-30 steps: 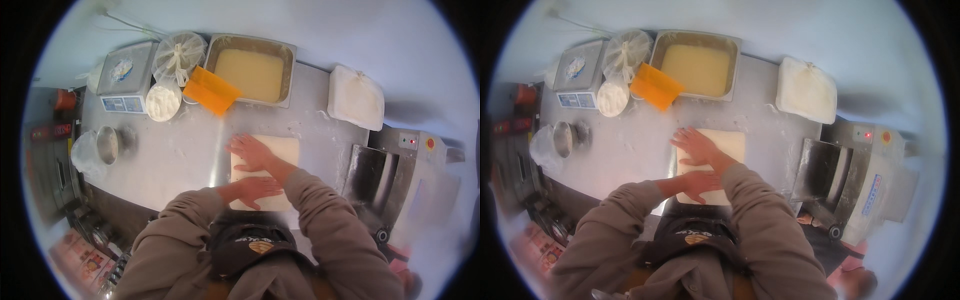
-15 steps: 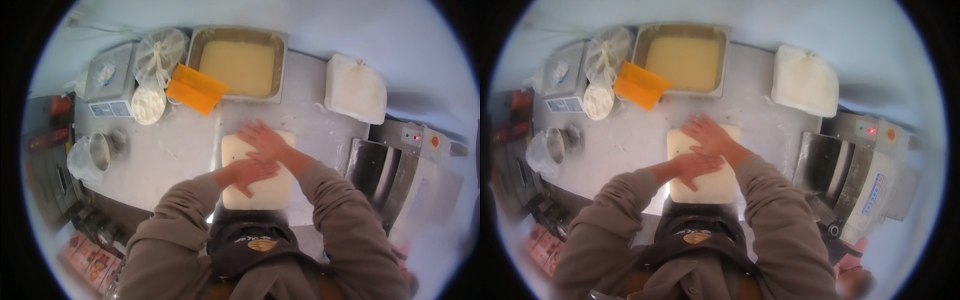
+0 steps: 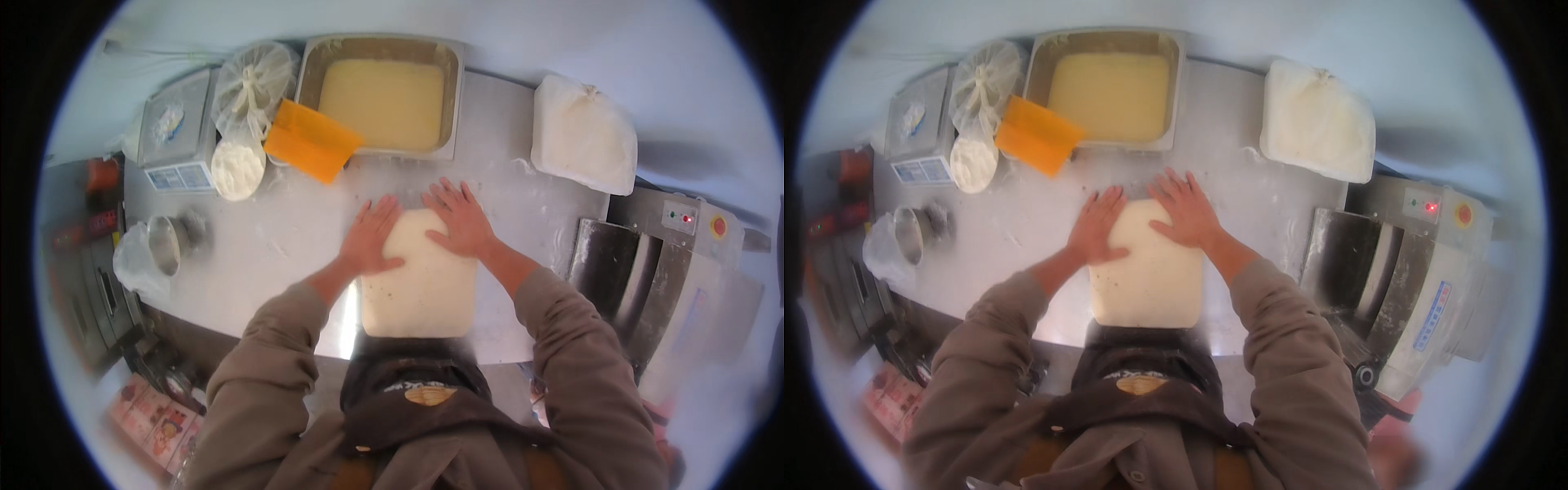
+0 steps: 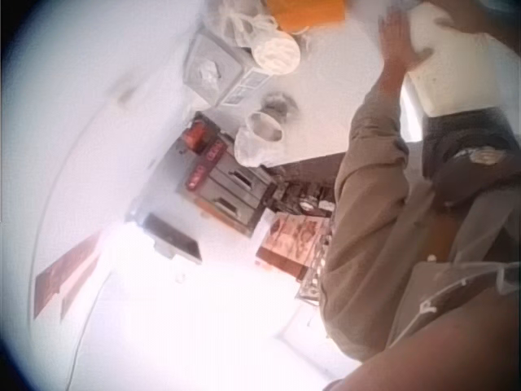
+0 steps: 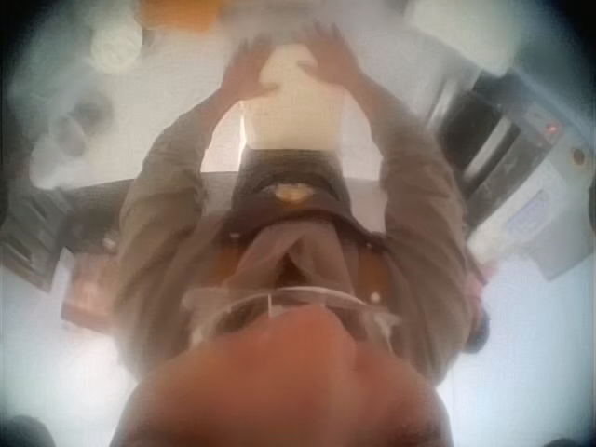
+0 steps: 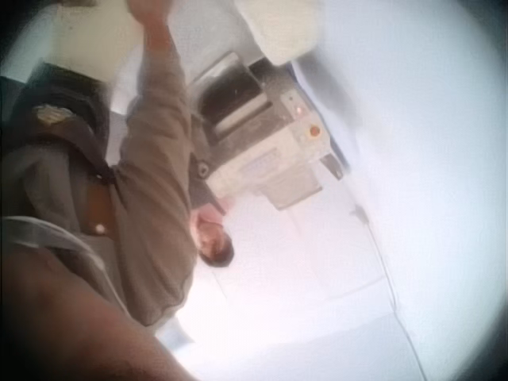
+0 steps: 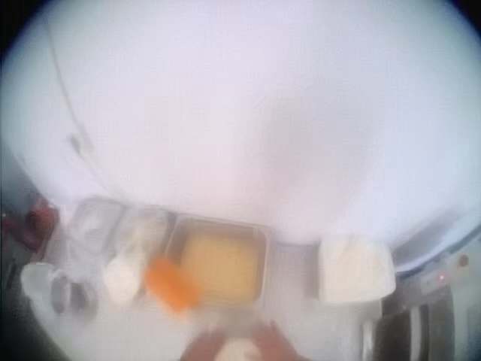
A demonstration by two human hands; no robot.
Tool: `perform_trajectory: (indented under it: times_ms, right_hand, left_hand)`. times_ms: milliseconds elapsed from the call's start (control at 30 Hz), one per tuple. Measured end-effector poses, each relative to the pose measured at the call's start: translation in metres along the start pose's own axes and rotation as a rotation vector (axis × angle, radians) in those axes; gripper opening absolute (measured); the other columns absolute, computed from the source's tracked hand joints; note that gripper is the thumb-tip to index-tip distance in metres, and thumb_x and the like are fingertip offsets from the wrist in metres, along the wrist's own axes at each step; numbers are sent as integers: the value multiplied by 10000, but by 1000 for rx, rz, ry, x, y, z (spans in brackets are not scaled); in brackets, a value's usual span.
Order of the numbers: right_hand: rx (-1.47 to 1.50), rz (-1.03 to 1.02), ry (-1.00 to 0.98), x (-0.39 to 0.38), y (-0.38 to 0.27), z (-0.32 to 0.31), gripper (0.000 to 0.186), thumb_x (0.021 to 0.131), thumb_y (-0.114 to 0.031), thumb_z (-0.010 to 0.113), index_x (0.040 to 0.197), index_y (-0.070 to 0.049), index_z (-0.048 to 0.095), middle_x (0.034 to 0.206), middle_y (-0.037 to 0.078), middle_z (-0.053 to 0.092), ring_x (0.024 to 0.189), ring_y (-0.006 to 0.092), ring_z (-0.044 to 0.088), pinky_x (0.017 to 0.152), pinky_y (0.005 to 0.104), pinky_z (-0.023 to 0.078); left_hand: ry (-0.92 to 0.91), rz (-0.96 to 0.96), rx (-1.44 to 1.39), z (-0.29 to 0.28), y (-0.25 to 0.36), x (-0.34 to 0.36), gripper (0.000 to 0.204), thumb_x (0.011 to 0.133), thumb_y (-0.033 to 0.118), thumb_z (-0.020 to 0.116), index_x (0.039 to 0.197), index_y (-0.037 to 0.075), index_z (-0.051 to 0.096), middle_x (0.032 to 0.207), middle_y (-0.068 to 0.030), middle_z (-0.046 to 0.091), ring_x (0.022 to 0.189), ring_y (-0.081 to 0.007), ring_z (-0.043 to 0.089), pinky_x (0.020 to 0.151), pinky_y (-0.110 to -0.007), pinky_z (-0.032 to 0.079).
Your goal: The person spreads a dark filling over a large sheet of dough, folds it into a rectangular block, and presses it flat. They then pass the block through a dough sheeter to thin it and use a round cutter to cut multiple circular pieces from the sheet.
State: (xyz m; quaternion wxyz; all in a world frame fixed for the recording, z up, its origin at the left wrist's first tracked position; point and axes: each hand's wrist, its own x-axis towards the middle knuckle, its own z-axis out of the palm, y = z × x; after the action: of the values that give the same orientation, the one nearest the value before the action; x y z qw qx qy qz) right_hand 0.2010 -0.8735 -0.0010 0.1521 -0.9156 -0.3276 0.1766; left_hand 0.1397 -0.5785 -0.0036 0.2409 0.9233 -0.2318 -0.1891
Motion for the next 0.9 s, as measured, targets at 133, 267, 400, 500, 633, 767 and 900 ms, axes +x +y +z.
perform_trajectory:
  times_ms: [133,267,400,500,633,767,900]
  right_hand:
    - [8,0,-21,2,-8,-11,865,1016,-591,653,1700,-122,404,1745,144,399,1666,346,258,1370,580,145]
    - [59,115,97,-16,-35,-4,905,990,-615,680,1694,-111,415,1736,170,404,1667,355,255,1367,591,147]
    - [63,181,177,-34,-49,20,940,971,-632,693,1689,-92,418,1724,187,420,1658,367,271,1363,603,146]
    - [44,155,203,-32,-46,25,949,970,-633,692,1692,-84,412,1720,196,424,1656,375,272,1359,617,143]
    - [55,216,268,-39,-62,28,950,970,-622,696,1693,-75,408,1726,208,409,1656,385,268,1352,638,137]
    - [24,308,257,-55,-90,43,940,982,-610,689,1697,-71,399,1736,210,381,1660,385,255,1348,646,138]
    - [19,275,325,-57,-92,54,913,1008,-594,667,1707,-78,386,1742,191,356,1665,380,241,1346,646,143]
  left_hand:
    - [66,66,37,-2,-3,2,1189,805,562,843,1724,44,294,1809,-187,260,1697,-322,198,1381,-556,124]
    - [43,53,31,-2,-4,-1,1191,796,554,847,1724,52,296,1812,-184,255,1693,-327,207,1382,-543,133]
    - [67,59,17,5,-10,2,1171,783,511,859,1709,38,322,1794,-192,292,1678,-346,240,1375,-553,151]
    - [41,70,39,2,-12,2,1174,814,565,827,1720,39,297,1813,-176,257,1689,-326,212,1383,-543,127]
    - [75,22,162,-1,8,-12,1178,839,594,795,1730,28,273,1819,-186,239,1698,-337,186,1380,-570,101]
    - [111,-134,127,34,63,-40,1159,886,606,748,1749,30,231,1827,-204,205,1709,-357,140,1373,-606,69]
    - [154,-135,167,51,84,-47,1105,921,568,724,1750,34,225,1830,-218,180,1713,-364,118,1367,-623,61]
